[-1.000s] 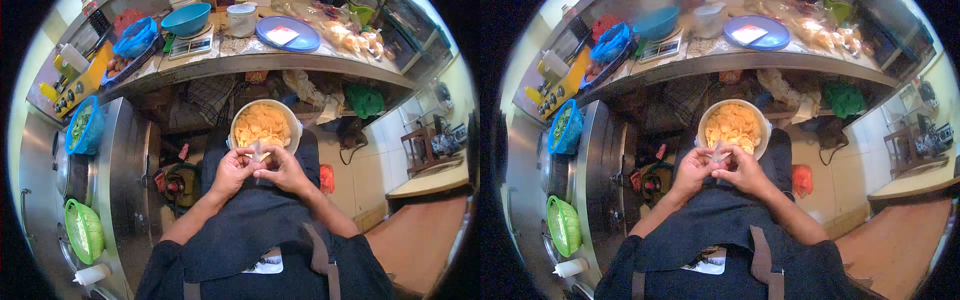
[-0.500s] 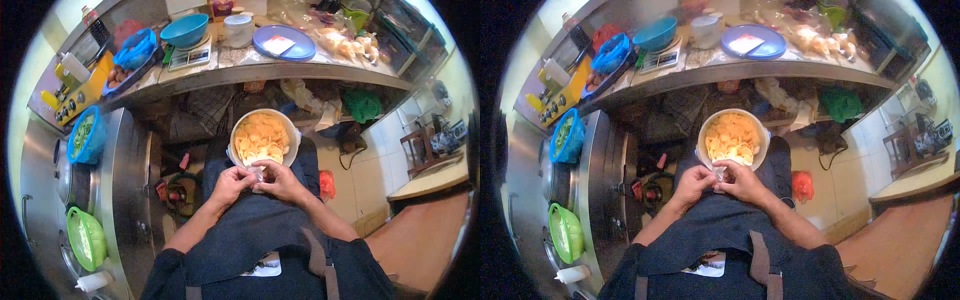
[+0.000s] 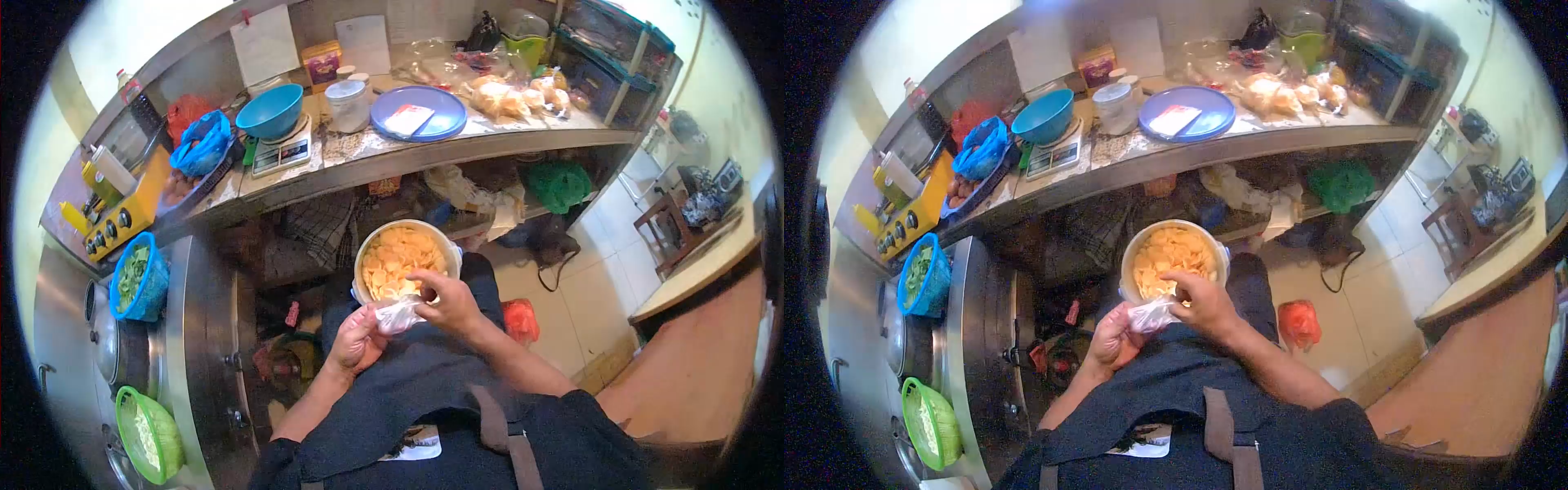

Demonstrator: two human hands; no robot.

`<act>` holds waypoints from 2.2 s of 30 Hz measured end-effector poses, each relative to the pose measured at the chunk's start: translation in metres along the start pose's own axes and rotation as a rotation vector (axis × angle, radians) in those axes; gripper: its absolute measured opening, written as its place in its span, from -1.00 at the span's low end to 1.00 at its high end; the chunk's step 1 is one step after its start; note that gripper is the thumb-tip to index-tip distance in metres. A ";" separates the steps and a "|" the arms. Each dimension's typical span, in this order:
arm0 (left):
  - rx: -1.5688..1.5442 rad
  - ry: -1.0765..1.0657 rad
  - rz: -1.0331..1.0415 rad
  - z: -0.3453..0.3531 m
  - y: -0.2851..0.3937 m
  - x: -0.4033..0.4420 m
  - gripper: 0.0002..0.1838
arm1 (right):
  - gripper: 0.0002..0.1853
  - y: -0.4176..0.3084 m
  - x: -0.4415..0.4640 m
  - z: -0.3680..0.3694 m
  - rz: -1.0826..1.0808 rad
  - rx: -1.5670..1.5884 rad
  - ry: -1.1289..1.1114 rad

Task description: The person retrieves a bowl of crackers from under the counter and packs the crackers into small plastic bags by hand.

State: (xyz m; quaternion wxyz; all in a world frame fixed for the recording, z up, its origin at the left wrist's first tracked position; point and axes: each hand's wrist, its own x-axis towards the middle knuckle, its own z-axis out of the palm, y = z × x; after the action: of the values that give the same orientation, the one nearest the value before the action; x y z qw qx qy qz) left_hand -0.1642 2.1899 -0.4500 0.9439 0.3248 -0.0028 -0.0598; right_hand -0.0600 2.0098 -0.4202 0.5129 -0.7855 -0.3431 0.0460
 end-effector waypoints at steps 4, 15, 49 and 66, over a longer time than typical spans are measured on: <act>0.311 0.060 -0.072 -0.016 0.000 0.010 -0.73 | -0.35 0.026 0.024 -0.007 0.135 0.194 -0.189; 0.187 0.237 -0.088 -0.040 -0.011 0.016 -0.91 | -0.28 0.130 0.031 0.056 0.127 -0.805 -0.524; -0.033 0.196 -0.024 -0.057 -0.035 0.049 -0.73 | -0.73 0.093 0.028 0.009 0.352 0.357 0.213; 0.111 0.173 -0.134 -0.039 -0.034 0.048 -0.56 | -0.69 0.034 0.011 0.019 -0.010 -0.188 -0.156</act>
State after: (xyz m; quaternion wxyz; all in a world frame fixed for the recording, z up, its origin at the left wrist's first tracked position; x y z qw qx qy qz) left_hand -0.1182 2.1814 -0.5031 0.9150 0.3801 0.0970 -0.0943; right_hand -0.0434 2.0228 -0.4548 0.4088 -0.8225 -0.3889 0.0718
